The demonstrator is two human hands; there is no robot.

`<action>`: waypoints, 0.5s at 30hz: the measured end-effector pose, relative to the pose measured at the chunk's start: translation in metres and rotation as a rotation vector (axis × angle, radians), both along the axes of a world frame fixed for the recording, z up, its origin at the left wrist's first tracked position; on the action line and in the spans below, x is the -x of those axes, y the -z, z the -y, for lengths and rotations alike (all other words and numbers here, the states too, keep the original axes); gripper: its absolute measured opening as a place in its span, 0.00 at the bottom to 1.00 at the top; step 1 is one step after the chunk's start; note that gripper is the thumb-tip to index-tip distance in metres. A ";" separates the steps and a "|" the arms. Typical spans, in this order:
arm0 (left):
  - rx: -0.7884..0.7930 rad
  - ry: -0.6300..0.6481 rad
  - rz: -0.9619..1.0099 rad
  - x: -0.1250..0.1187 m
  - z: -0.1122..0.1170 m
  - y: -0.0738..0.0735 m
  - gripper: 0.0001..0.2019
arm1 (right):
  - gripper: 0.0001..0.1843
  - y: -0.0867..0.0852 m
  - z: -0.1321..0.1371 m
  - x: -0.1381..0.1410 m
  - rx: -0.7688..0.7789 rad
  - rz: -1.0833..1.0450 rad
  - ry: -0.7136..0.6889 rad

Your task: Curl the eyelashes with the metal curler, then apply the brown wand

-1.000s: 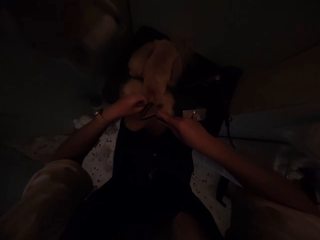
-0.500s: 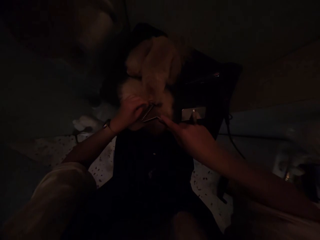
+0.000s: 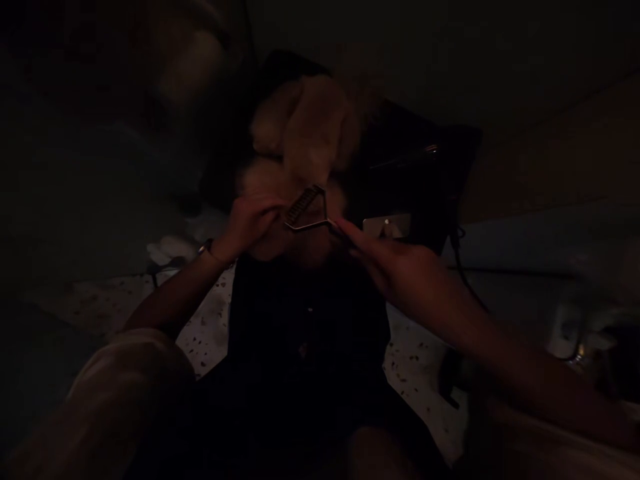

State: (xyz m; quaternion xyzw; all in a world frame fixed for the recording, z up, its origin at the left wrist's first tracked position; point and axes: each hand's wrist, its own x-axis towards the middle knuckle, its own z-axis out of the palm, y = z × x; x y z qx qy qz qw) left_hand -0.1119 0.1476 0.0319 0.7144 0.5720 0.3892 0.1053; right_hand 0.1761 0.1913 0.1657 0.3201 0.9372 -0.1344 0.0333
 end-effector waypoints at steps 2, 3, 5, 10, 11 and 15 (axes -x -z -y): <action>-0.028 0.009 0.010 -0.001 0.001 0.000 0.11 | 0.28 0.008 -0.003 0.019 -0.021 0.096 -0.040; -0.029 0.012 0.013 -0.001 0.002 0.000 0.11 | 0.29 0.013 -0.005 0.026 -0.040 0.165 -0.061; -0.035 0.005 0.009 0.000 0.002 0.002 0.10 | 0.30 0.023 -0.006 0.033 -0.058 0.278 -0.094; -0.009 -0.046 -0.015 -0.004 0.002 0.005 0.10 | 0.33 0.035 -0.004 0.028 -0.086 0.323 -0.120; 0.004 -0.051 -0.010 -0.005 0.002 0.005 0.10 | 0.33 0.035 -0.003 0.027 -0.072 0.333 -0.113; -0.025 -0.122 0.055 -0.002 0.003 0.007 0.09 | 0.33 0.030 0.005 0.017 0.019 0.370 -0.080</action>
